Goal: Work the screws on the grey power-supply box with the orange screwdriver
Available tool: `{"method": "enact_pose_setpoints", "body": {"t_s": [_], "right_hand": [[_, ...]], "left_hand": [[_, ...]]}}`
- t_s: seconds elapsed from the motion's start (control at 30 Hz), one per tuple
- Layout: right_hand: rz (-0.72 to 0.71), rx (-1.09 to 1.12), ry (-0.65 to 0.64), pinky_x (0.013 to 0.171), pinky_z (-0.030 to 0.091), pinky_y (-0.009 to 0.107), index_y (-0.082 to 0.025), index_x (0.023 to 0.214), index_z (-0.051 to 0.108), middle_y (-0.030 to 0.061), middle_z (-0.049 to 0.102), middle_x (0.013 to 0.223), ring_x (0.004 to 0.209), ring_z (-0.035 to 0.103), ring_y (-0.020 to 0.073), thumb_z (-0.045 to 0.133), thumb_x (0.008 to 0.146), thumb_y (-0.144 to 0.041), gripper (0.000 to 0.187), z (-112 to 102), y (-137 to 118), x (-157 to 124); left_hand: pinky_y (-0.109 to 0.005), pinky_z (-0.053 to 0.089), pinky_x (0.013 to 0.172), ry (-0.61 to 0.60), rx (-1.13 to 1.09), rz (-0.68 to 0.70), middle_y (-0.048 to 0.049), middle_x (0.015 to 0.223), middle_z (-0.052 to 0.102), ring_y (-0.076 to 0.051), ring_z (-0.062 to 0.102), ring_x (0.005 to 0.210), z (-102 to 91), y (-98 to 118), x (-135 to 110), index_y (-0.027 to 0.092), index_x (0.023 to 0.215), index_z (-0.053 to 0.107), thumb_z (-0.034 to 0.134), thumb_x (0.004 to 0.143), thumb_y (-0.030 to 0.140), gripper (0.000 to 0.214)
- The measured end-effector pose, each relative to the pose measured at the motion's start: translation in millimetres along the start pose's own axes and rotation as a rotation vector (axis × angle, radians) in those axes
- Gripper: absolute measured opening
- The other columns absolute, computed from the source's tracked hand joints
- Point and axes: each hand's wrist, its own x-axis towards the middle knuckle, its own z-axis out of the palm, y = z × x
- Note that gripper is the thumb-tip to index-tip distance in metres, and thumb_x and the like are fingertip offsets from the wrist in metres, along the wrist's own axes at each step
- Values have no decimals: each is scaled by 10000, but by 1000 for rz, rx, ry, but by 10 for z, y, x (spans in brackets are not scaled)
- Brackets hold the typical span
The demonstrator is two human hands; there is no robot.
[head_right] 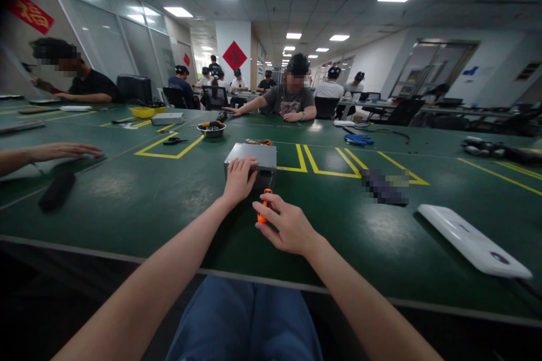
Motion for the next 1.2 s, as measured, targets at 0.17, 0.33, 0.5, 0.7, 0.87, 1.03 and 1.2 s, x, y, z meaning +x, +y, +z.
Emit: {"method": "enact_pose_setpoints", "body": {"t_s": [0.17, 0.33, 0.5, 0.7, 0.87, 1.03, 1.2], "right_hand": [[15, 7, 143, 695, 540, 304, -183, 1056, 452, 144, 574, 1101, 942, 620, 217, 552, 849, -347, 283, 66, 14, -11], [23, 15, 163, 706, 544, 313, -183, 1036, 441, 136, 595, 1060, 942, 625, 217, 557, 836, -332, 275, 70, 23, -13], [-71, -2, 140, 755, 540, 311, -158, 1151, 464, 152, 569, 1112, 976, 604, 211, 512, 855, -242, 311, 25, -8, 15], [-92, -5, 36, 731, 547, 301, -139, 1168, 476, 166, 550, 1166, 988, 601, 217, 481, 880, -248, 308, 98, -29, 53], [-82, -23, 43, 748, 547, 311, -141, 1166, 478, 166, 550, 1165, 1000, 598, 219, 463, 891, -252, 297, 108, -22, 72], [-74, -21, 44, 761, 542, 313, -142, 1171, 473, 166, 544, 1170, 1018, 587, 222, 467, 888, -243, 300, 117, -14, 70], [-67, -22, 13, 760, 539, 323, -145, 1173, 474, 168, 528, 1182, 1009, 584, 224, 465, 889, -280, 315, 128, -21, 72]], "left_hand": [[-376, 246, 1080, 4, 5, 1, -20, 1229, 556, -171, 453, 1187, 18, -8, -3, 230, 1082, 487, 461, 855, 195, 231], [-372, 246, 1081, 6, 9, 1, -17, 1228, 558, -165, 453, 1188, 25, -11, -4, 232, 1077, 491, 461, 860, 203, 222], [-373, 252, 1078, 4, 14, -4, -19, 1221, 563, -169, 457, 1183, 23, -11, -2, 234, 1077, 495, 460, 859, 202, 223], [-371, 248, 1079, -2, 11, -4, -19, 1230, 556, -168, 450, 1189, 10, -3, 1, 229, 1072, 496, 457, 863, 208, 214], [-380, 249, 1077, -10, 16, -1, -30, 1231, 553, -174, 450, 1189, -2, 0, 2, 227, 1079, 493, 447, 865, 208, 219], [-381, 249, 1076, -7, 13, -2, -29, 1232, 552, -175, 452, 1186, 0, -8, 3, 228, 1078, 494, 439, 867, 204, 220], [-368, 247, 1079, -7, 6, -6, -16, 1230, 555, -170, 450, 1183, 2, -6, 3, 227, 1077, 496, 453, 862, 207, 220]]}}
